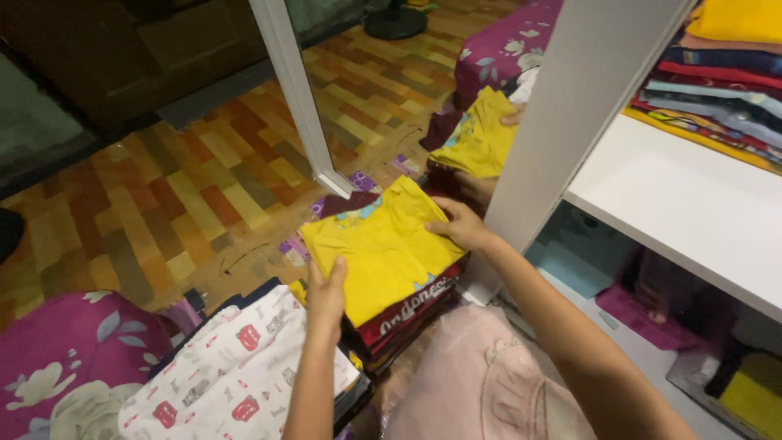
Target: The person removes folded shirts from a wardrobe shelf and places them on the floor, then wipes the empty shelf with a yellow cloth. The person handles multiple shirts one by one and finishes by cleaning the shelf surface.
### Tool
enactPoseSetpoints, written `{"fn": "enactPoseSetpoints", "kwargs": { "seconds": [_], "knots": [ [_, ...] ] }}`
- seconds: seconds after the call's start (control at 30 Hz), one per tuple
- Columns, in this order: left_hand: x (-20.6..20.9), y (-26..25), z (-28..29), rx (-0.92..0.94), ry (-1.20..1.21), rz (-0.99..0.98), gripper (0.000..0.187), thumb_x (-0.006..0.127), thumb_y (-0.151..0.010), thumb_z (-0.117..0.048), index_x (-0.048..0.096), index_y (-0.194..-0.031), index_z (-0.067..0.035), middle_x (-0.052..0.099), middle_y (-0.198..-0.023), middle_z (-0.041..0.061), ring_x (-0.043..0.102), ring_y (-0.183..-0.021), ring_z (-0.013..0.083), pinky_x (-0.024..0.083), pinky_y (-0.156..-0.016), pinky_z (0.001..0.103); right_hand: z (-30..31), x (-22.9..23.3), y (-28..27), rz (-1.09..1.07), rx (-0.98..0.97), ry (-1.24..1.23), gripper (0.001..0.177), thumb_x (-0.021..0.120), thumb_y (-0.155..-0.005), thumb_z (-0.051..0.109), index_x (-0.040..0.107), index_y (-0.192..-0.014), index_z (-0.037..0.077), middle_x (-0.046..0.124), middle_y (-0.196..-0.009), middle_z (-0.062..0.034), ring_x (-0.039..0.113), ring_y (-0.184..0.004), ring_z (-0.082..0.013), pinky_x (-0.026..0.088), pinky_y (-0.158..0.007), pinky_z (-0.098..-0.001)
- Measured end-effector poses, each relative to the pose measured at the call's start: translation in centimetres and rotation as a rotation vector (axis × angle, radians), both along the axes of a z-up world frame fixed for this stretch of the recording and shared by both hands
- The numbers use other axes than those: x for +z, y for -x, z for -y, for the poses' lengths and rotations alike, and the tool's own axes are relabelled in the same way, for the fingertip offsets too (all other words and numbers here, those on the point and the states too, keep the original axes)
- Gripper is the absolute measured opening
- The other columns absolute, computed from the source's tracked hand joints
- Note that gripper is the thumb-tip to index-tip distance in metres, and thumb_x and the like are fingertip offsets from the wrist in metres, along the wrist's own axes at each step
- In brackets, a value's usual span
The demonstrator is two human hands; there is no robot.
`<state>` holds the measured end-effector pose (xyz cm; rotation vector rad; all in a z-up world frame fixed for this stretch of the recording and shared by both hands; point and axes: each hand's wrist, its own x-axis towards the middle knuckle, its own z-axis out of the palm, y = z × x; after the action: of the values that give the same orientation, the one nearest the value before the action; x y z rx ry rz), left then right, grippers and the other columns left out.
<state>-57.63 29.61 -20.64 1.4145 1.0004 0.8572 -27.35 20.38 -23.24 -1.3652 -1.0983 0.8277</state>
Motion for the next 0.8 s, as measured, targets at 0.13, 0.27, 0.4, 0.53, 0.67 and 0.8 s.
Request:
{"fn": "enactPoseSetpoints", "kwargs": {
  "seconds": [0.13,0.27,0.4,0.53,0.67,0.8],
  "knots": [
    [-4.6,-0.6,-0.7,-0.018,0.0,-0.027,0.064,0.059,-0.096,-0.031,0.041,-0.152,-0.005,0.059,-0.146,0.016,0.056,-0.133,0.0282,0.041,-0.109,0.036,-0.7,-4.3,-0.3,-0.058,-0.031,0.128,0.052,0.071,-0.09,0.007,0.058,-0.14,0.004,0.07,-0.121,-0.0051,0.065,-0.106,-0.0133,0.054,-0.094,-0.0292],
    [-8.1,-0.8,-1.6,-0.002,-0.033,-0.167,0.065,0.06,-0.099,-0.031,0.037,-0.152,-0.002,0.055,-0.146,0.02,0.053,-0.135,0.0318,0.04,-0.11,0.038,-0.8,-7.0,0.6,-0.079,-0.09,0.149,0.052,0.071,-0.09,0.01,0.058,-0.139,0.004,0.07,-0.122,-0.0056,0.065,-0.108,-0.0137,0.052,-0.095,-0.0288],
    [-9.3,-0.7,-2.1,0.023,-0.076,-0.206,0.06,0.059,-0.095,-0.024,0.041,-0.147,-0.001,0.062,-0.137,0.023,0.06,-0.126,0.0377,0.045,-0.104,0.041,-1.2,-8.4,0.5,0.005,-0.204,0.196,0.053,0.073,-0.088,0.014,0.058,-0.138,0.004,0.072,-0.121,-0.0074,0.068,-0.108,-0.0154,0.053,-0.095,-0.0297],
    [-8.5,-1.0,-1.8,0.06,-0.165,-0.335,0.061,0.061,-0.096,-0.021,0.037,-0.147,0.003,0.063,-0.13,0.028,0.061,-0.121,0.044,0.046,-0.102,0.046,-0.8,-9.0,-0.1,0.243,-0.233,0.189,0.05,0.073,-0.09,0.021,0.061,-0.134,0.002,0.075,-0.118,-0.0125,0.071,-0.107,-0.0195,0.055,-0.094,-0.0325],
    [-6.5,-1.1,-0.5,0.064,-0.103,-0.395,0.069,0.058,-0.097,-0.02,0.025,-0.153,0.003,0.062,-0.131,0.031,0.06,-0.123,0.0441,0.047,-0.104,0.046,-0.3,-8.2,1.1,0.491,-0.345,0.101,0.054,0.074,-0.091,0.026,0.056,-0.134,-0.001,0.071,-0.122,-0.0207,0.069,-0.114,-0.0293,0.053,-0.097,-0.0374],
    [-3.8,-1.2,1.5,0.125,-0.564,-0.305,0.09,0.067,-0.089,-0.009,0.01,-0.155,0.011,0.028,-0.155,0.043,0.029,-0.143,0.0543,0.029,-0.115,0.049,1.0,-5.6,3.0,0.624,-0.417,0.151,0.057,0.069,-0.091,0.024,0.052,-0.139,0.0,0.066,-0.126,-0.0253,0.064,-0.116,-0.0407,0.051,-0.097,-0.0446]
  ]
}}
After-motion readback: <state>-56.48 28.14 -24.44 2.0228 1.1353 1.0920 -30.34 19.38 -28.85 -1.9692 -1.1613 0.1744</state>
